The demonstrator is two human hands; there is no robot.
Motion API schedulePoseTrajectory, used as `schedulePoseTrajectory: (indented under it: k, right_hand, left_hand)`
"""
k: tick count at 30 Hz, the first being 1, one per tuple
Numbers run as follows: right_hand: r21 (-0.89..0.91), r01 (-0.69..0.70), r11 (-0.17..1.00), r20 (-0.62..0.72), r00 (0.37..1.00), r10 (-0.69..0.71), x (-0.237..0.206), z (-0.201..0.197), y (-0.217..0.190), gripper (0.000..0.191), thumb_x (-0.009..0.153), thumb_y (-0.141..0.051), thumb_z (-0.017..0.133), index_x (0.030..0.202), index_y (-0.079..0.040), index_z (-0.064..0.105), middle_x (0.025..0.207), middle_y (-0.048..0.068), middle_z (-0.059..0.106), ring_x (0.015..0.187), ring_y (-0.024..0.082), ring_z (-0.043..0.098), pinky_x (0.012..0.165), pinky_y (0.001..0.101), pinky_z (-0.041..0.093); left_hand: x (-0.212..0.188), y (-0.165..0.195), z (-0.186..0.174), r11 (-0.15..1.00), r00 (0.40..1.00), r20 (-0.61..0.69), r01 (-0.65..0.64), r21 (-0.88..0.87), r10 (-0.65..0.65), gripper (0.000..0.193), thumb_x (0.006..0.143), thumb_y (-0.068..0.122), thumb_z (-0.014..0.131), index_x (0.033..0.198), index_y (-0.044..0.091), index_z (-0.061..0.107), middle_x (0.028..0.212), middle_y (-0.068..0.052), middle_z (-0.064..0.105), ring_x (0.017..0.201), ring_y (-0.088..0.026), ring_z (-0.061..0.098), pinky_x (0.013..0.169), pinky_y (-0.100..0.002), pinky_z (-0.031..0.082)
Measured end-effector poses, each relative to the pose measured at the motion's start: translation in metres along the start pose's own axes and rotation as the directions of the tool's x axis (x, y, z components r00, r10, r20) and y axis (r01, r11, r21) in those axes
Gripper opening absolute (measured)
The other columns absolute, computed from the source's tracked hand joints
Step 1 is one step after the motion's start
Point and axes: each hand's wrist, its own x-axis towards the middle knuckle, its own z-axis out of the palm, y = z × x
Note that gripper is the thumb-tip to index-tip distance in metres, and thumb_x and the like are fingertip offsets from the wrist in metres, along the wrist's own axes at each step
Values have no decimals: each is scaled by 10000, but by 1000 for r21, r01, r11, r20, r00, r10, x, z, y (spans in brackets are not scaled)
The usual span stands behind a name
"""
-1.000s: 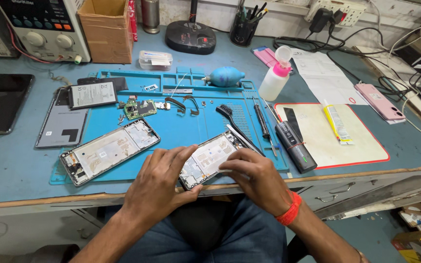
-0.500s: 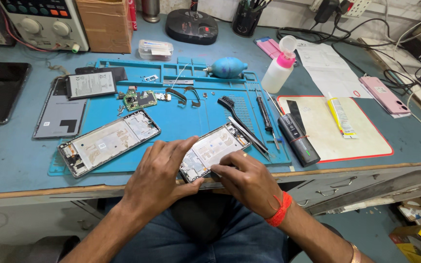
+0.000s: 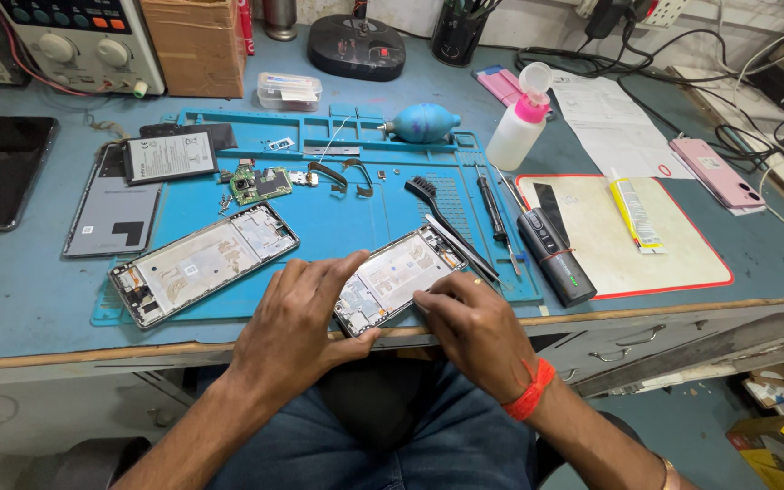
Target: The person pries open the frame of a disassembled smartphone on a blue repair mat using a thin pry tool, then holds the frame and scrapes old adhesive residue from its inner edges with a handheld scraping tool, working around the frame perimeter.
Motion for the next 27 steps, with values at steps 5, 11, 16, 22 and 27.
schedulePoseTrajectory:
  k: [5,11,16,22,27]
  right_hand:
    - [9,-36,999,18,999,36,-3,7,-13,264,842,8,713,1105,-2,723,926,125,668,848,308,666,729,404,542]
    - [-5,-87,996,-42,995,87,0,1,-6,255,857,1,717,1110,-27,735,919,111,680,845,294,672,724,399,539]
    - [-13,-78,997,-33,996,78,-5,10,-20,302,838,23,696,1137,-16,725,935,128,676,852,301,675,726,398,545]
    - [-26,-157,987,-24,987,157,-10,1,0,290,829,3,707,1116,-23,740,919,124,689,836,282,688,729,373,546]
    - [688,-541,483,197,780,593,-21,-6,30,206,940,-73,706,1108,27,770,980,93,763,884,164,697,783,319,556]
  left_hand:
    - [0,0,-3,1000,1000,-23,-20,-2,20,903,688,365,894,1438,82,479,1198,-124,652,1056,-316,583,935,-456,489]
    - [1,2,-3,1000,1000,-16,-9,-15,9,900,687,372,893,1437,89,482,1193,-122,650,1056,-315,579,935,-452,485]
    - [1,1,-2,1000,1000,-16,-10,-5,10,906,688,370,893,1442,88,477,1200,-122,646,1054,-315,578,935,-454,484]
    - [2,0,-1,1000,1000,8,-6,2,6,925,674,377,897,1445,91,472,1195,-117,646,1053,-302,580,939,-452,484]
    - [0,1,0,1000,1000,-11,-13,-6,13,915,687,378,898,1440,76,474,1198,-123,649,1050,-307,580,943,-449,484]
